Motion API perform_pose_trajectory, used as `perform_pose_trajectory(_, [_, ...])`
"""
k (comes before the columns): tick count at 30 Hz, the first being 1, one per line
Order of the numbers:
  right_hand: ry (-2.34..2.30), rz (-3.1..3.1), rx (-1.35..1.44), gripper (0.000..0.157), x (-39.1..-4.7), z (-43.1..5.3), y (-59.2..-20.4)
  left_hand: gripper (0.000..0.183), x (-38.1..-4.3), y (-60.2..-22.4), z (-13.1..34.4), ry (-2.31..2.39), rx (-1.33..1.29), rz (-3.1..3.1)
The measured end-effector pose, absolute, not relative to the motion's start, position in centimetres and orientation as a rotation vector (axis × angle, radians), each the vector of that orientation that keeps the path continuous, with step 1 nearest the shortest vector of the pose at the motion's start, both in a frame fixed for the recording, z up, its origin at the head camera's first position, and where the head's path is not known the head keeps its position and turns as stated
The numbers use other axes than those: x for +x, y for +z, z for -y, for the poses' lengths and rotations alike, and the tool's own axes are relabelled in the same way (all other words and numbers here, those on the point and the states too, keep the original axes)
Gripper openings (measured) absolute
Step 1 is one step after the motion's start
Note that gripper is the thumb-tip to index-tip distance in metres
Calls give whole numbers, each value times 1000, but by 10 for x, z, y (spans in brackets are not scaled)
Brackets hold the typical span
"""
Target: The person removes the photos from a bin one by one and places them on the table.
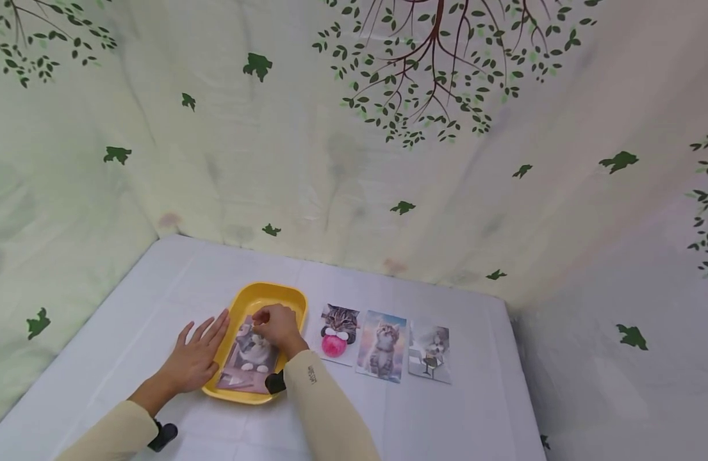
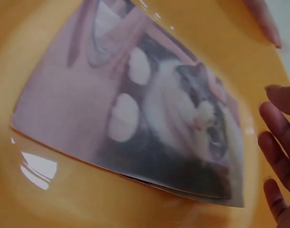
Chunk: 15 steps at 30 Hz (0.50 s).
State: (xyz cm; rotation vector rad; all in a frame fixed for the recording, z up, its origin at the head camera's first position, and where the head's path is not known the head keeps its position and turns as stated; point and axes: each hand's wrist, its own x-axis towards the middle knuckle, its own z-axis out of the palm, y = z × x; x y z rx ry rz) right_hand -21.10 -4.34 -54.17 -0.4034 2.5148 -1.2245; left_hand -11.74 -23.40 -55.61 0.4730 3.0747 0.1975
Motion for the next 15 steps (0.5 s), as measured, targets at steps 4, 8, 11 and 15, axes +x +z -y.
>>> perform_pose_trajectory(4, [-1222, -2491, -248, 14, -208, 49, -547, 84, -115, -556, 234, 211, 460, -3072])
perform_pose_trajectory(8, [-1199, -2534, -184, 10, -206, 53, -553, 84, -115, -559, 235, 206, 450, -3076])
perform_pose_trajectory(11, [-1163, -2583, -145, 7, -204, 56, -558, 84, -116, -560, 235, 213, 447, -3079])
perform_pose_trajectory(15, [-1145, -2615, -128, 5, -201, 59, -561, 84, -117, -559, 235, 223, 437, -3077])
